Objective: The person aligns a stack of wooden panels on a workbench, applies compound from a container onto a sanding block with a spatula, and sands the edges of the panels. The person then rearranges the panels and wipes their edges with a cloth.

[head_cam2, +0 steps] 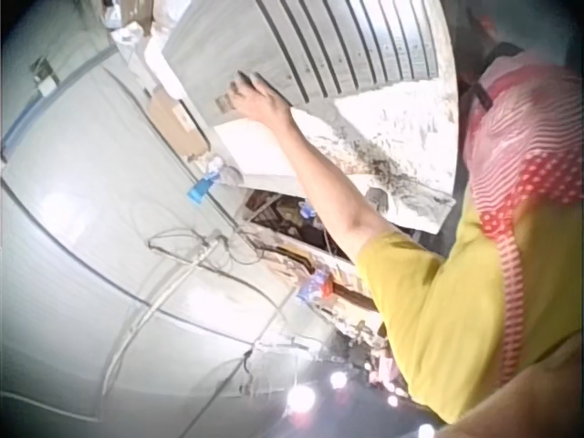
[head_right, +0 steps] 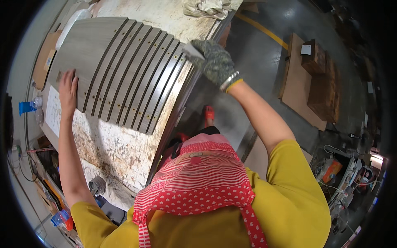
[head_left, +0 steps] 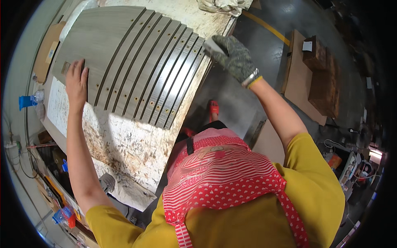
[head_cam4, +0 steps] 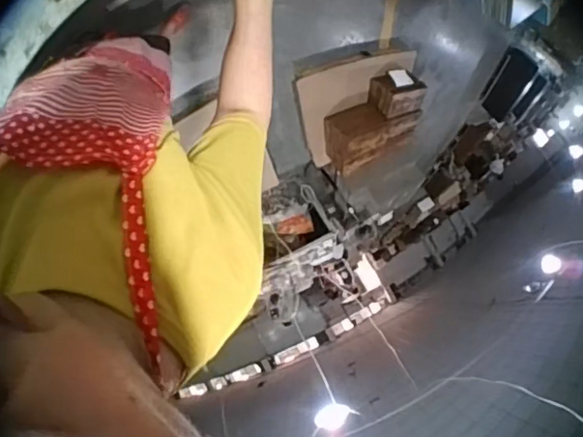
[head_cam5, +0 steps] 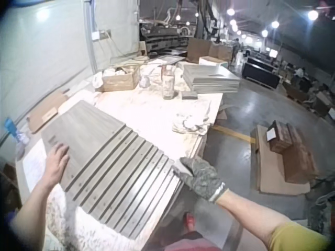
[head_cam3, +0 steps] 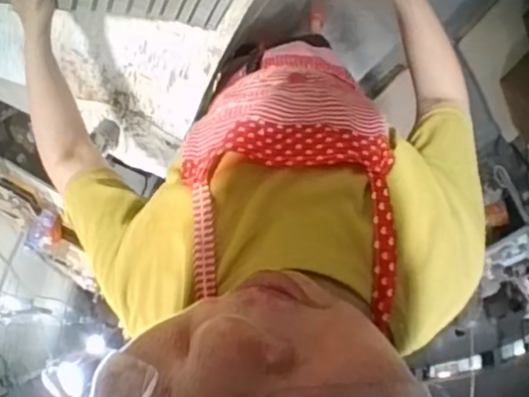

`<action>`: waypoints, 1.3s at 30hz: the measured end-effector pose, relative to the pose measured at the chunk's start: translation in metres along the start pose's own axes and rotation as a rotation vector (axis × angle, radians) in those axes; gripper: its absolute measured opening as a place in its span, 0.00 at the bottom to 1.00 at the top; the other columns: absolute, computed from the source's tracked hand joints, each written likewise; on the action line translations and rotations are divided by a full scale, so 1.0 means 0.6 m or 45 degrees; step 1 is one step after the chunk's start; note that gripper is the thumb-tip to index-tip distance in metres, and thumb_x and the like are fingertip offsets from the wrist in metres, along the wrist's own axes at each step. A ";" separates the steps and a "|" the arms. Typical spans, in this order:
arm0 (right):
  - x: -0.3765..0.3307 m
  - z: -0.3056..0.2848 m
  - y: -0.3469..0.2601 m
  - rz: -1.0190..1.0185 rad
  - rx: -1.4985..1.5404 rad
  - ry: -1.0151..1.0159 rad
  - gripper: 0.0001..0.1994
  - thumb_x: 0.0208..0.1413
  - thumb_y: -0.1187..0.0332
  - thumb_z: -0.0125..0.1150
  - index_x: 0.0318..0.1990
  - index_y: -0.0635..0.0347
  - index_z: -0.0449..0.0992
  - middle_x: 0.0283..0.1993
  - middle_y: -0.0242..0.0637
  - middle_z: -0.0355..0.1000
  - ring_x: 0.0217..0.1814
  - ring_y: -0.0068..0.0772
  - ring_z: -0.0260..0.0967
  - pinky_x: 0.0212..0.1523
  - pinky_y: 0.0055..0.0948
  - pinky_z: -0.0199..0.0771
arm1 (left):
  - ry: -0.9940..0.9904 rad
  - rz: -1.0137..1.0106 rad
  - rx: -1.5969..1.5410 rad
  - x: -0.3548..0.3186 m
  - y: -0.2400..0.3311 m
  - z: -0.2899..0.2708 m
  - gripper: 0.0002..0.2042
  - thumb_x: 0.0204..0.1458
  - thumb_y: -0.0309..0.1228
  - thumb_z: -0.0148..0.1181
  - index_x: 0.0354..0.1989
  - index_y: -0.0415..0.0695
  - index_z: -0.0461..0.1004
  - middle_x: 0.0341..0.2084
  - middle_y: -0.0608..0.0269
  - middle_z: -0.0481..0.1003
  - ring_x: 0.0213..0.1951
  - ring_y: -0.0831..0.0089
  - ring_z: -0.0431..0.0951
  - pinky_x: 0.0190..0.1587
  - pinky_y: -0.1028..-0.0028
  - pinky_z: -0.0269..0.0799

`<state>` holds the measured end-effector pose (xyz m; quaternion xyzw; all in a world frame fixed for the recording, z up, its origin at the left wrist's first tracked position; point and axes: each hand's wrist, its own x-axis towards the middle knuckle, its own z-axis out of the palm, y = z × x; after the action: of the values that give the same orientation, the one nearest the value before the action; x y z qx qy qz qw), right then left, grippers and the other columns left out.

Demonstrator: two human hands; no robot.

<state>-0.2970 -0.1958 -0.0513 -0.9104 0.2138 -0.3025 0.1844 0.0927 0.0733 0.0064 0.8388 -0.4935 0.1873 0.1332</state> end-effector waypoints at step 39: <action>-0.072 0.063 -0.240 -0.480 0.204 -0.600 0.18 0.49 0.67 0.53 0.50 0.50 0.68 0.37 0.43 0.69 0.38 0.40 0.69 0.38 0.40 0.71 | -0.192 -0.279 -0.155 -0.003 0.022 0.009 0.20 0.60 0.44 0.40 0.60 0.56 0.63 0.61 0.62 0.59 0.61 0.65 0.60 0.63 0.64 0.48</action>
<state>-0.2646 -0.0452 -0.0331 -0.9616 -0.0318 -0.1279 0.2409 0.0816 0.0663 0.0016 0.8896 -0.4181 0.0779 0.1662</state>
